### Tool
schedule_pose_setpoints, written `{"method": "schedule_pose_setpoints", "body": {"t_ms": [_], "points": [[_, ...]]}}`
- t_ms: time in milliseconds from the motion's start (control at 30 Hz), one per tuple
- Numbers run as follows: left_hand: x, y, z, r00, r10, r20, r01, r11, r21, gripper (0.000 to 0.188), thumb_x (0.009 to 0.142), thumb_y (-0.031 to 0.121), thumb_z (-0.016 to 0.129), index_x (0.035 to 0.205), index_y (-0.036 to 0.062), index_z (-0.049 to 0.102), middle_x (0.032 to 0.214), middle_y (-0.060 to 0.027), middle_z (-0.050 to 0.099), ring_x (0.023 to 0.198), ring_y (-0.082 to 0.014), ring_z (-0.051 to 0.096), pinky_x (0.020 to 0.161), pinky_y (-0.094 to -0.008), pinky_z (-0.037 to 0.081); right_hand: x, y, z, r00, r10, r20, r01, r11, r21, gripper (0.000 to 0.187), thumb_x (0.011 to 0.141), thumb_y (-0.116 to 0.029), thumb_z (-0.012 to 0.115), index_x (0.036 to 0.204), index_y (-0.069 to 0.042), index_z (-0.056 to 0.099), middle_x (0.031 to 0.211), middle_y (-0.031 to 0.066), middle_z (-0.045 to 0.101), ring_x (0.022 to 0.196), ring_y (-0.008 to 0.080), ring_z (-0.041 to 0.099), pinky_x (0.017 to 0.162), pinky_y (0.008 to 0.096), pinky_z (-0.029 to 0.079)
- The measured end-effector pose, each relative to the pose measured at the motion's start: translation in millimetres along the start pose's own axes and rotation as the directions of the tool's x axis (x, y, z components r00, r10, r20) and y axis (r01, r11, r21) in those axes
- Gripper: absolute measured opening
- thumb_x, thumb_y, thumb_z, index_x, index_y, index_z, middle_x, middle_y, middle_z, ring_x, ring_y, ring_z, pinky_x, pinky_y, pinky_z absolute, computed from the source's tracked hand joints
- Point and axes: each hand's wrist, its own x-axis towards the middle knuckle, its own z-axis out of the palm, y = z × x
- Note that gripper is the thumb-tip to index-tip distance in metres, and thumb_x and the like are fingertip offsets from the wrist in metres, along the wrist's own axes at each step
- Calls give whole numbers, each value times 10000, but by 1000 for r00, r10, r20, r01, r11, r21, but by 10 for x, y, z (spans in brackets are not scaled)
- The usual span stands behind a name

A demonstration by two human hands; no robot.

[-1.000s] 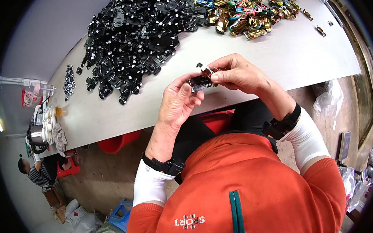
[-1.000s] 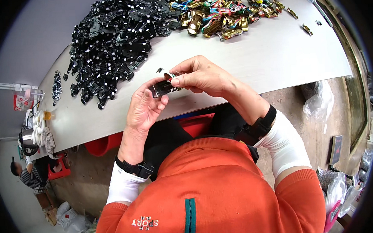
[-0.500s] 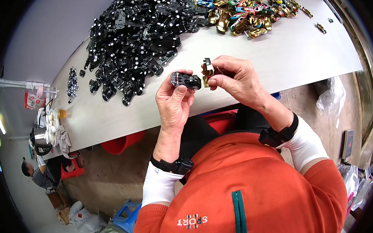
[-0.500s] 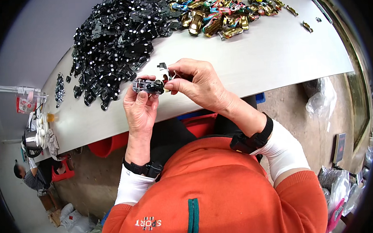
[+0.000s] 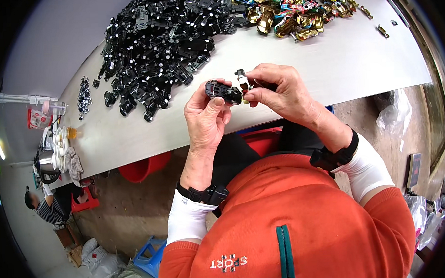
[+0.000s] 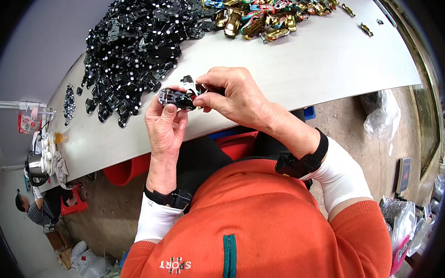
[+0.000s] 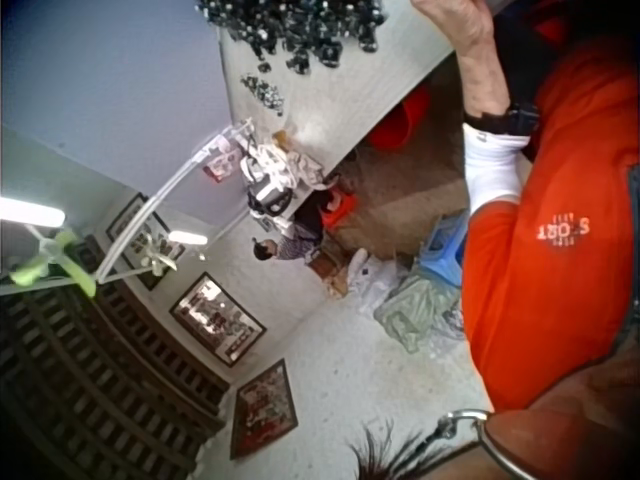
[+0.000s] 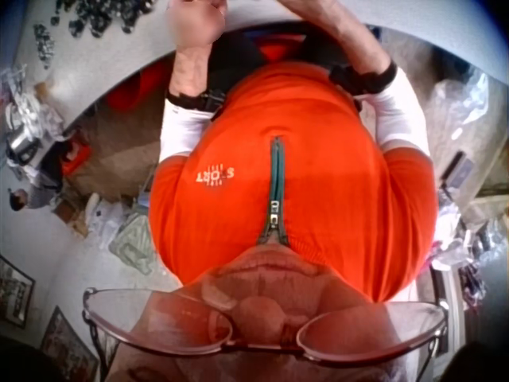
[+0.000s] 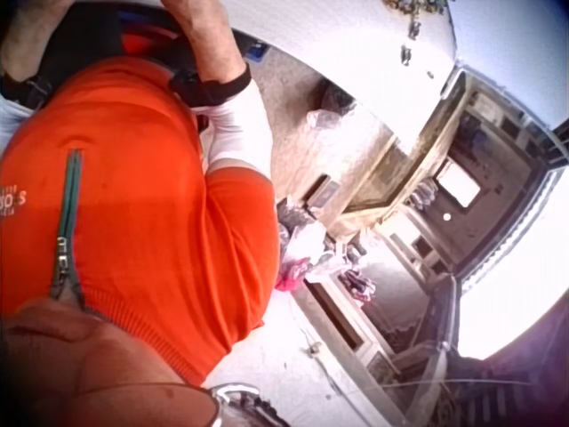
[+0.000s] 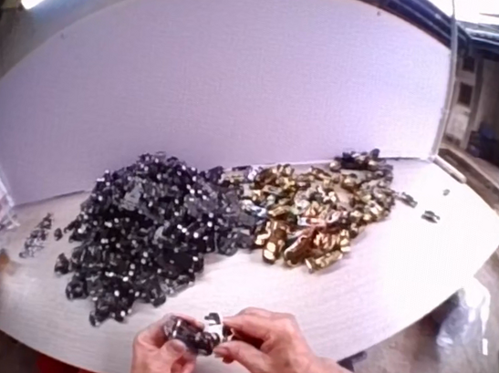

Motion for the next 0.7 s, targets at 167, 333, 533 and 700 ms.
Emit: {"method": "schedule_pose_setpoints", "body": {"t_ms": [167, 333, 533, 700], "points": [[6, 6, 52, 1000, -5, 1, 5, 1000, 20, 321, 791, 93, 707, 1068, -18, 590, 982, -97, 630, 703, -123, 619, 452, -194, 447, 7, -14, 21, 1000, 21, -16, -21, 1000, -12, 190, 759, 22, 686, 943, 48, 645, 757, 88, 606, 650, 113, 611, 555, 243, 488], [7, 3, 87, 1000, 3, 27, -5, 999, 40, 281, 781, 63, 708, 1032, -16, 609, 923, -63, 618, 690, -124, 609, 475, -215, 466, -9, -14, 57, 999, -34, -32, 31, 996, -81, 365, 740, 21, 700, 1093, -15, 616, 763, 90, 618, 648, 123, 614, 552, 258, 489], [13, 49, 114, 998, 39, 40, -42, 996, 82, 281, 753, 13, 716, 1010, -38, 614, 895, -50, 583, 739, -128, 596, 493, -227, 486, 4, -30, 109, 966, -256, 33, 253, 917, -309, 565, 645, 35, 724, 1176, -112, 597, 746, 96, 602, 654, 238, 596, 569, 324, 491], [-1, 31, 91, 998, 50, 36, -54, 994, 92, 301, 746, 9, 722, 1017, -53, 609, 901, -54, 578, 731, -133, 600, 511, -236, 503, -8, -20, 118, 972, -231, 39, 232, 931, -283, 556, 652, 42, 713, 1175, -113, 603, 739, 97, 595, 650, 235, 591, 570, 324, 492]]}}
